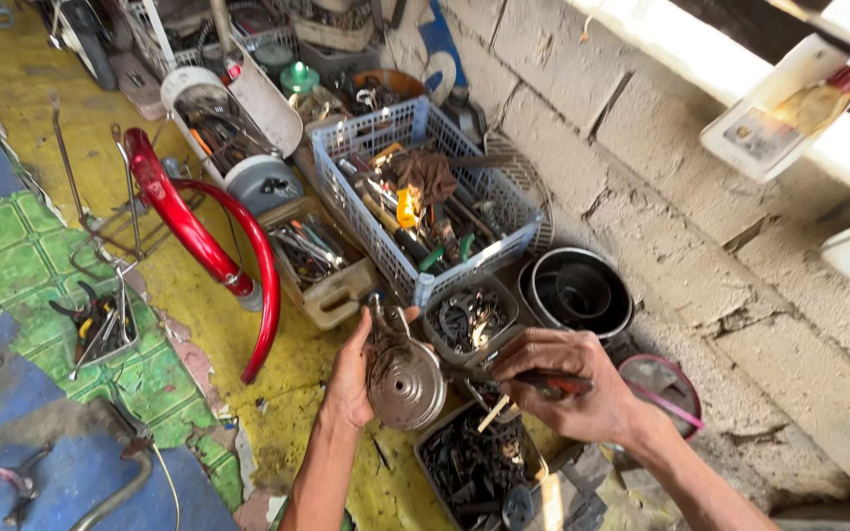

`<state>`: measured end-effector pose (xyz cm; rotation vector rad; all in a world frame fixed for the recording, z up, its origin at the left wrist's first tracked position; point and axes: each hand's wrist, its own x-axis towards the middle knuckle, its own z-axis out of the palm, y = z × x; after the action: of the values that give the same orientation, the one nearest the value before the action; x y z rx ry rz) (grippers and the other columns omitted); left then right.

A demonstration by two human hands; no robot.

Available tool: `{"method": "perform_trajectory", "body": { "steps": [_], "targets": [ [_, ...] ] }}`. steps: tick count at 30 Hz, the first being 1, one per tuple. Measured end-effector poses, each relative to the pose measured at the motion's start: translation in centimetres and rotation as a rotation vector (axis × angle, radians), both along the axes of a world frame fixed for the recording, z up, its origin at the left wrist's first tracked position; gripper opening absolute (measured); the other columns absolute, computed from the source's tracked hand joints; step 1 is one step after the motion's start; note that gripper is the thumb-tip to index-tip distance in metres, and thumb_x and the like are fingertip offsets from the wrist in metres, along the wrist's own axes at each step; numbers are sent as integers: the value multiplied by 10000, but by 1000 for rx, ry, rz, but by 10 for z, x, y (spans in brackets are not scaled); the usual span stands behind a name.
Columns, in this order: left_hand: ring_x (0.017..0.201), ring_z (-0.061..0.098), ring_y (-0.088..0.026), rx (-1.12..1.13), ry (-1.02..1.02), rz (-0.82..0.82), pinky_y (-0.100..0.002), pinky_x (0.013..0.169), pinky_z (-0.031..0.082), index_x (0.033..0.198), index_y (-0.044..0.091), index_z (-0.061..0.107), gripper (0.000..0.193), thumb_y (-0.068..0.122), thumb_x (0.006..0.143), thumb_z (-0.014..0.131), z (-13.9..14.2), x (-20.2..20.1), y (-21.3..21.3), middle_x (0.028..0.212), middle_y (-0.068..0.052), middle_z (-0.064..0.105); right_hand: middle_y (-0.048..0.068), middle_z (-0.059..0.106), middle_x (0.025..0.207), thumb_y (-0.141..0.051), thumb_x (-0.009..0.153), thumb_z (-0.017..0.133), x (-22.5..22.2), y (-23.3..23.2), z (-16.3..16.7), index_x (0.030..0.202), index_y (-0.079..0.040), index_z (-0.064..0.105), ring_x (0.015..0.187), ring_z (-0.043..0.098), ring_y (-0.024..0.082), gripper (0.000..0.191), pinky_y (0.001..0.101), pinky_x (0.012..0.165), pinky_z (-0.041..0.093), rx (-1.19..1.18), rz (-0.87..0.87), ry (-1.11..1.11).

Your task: The person sits on the floor cleaning a round metal bicycle component, scraping debris from its surface with a small stick and wiping it with a rag. They then carry it to a parts area and continue scraping and wiping it over a tray of parts.

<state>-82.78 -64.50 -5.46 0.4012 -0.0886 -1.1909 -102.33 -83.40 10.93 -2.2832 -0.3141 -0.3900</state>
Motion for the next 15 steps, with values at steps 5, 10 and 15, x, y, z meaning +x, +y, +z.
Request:
{"method": "perform_trajectory", "body": {
  "steps": [5, 10, 15],
  "targets": [
    [806, 775, -313, 2, 34, 42, -440, 706, 655, 1380, 53, 606, 684, 603, 1010, 433, -4, 3, -1, 966, -247, 762, 79, 800, 983, -19, 805, 728, 3, 12, 0, 931, -37, 798, 851, 793, 186, 145, 305, 726, 626, 21, -97, -8],
    [843, 770, -307, 26, 27, 82, -447, 744, 647, 1373, 60, 613, 698, 617, 999, 421, -9, 5, -5, 991, -239, 760, 89, 769, 985, -6, 784, 723, -2, 18, -2, 942, -16, 772, 879, 773, 214, 166, 306, 717, 650, -38, -43, 23],
    [845, 769, -291, 82, 14, 152, -448, 770, 641, 1357, 72, 636, 678, 606, 1013, 398, -15, 7, -7, 996, -195, 763, 77, 758, 946, 7, 767, 723, -3, 23, -2, 929, -24, 744, 807, 777, 194, 166, 295, 645, 628, -83, -128, -45]
  ]
}}
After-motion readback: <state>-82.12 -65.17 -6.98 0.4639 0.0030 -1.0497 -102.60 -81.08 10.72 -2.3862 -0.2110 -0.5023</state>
